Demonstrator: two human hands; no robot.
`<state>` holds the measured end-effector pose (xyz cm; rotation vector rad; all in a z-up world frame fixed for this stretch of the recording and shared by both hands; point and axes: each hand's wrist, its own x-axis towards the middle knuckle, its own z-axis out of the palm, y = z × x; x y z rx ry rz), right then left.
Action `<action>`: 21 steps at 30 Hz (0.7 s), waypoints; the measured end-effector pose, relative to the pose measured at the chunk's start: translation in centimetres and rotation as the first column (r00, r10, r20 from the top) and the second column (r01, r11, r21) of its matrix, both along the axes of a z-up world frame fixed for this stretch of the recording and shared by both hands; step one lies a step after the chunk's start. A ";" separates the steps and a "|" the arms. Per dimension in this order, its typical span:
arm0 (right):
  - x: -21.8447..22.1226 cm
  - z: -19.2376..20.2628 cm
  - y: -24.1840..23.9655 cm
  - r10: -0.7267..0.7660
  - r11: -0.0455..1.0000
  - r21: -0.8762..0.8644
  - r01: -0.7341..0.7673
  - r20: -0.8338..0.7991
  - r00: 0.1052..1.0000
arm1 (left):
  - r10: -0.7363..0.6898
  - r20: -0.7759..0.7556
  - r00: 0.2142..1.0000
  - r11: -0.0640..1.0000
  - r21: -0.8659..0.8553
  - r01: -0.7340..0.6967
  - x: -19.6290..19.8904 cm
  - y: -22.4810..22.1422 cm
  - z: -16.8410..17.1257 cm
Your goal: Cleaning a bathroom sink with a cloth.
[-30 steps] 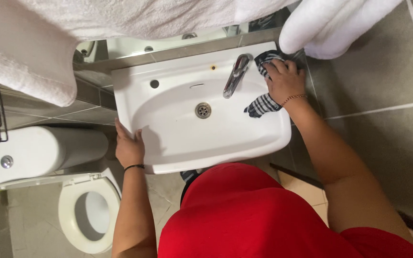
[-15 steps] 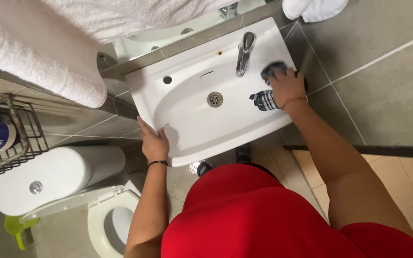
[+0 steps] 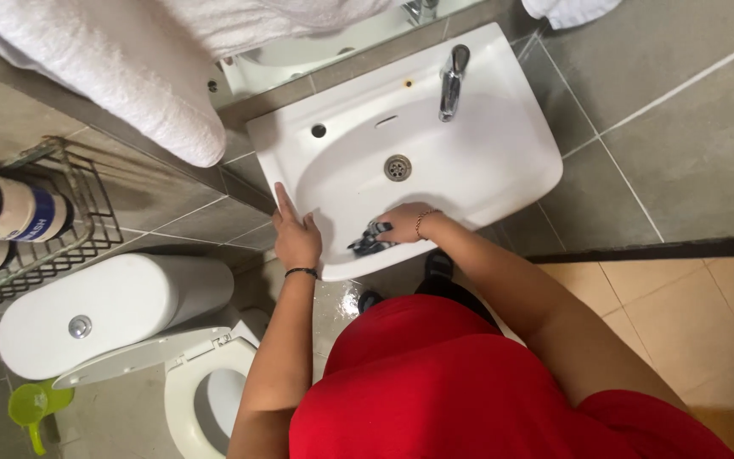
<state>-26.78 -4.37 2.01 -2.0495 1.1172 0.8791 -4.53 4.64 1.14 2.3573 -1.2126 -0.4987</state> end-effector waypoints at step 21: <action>-15.9 -0.1 -5.0 -0.376 0.909 0.232 0.346 0.816 0.440 | -0.429 -0.672 0.604 0.855 -0.517 0.033 -15.2 -8.5 -2.3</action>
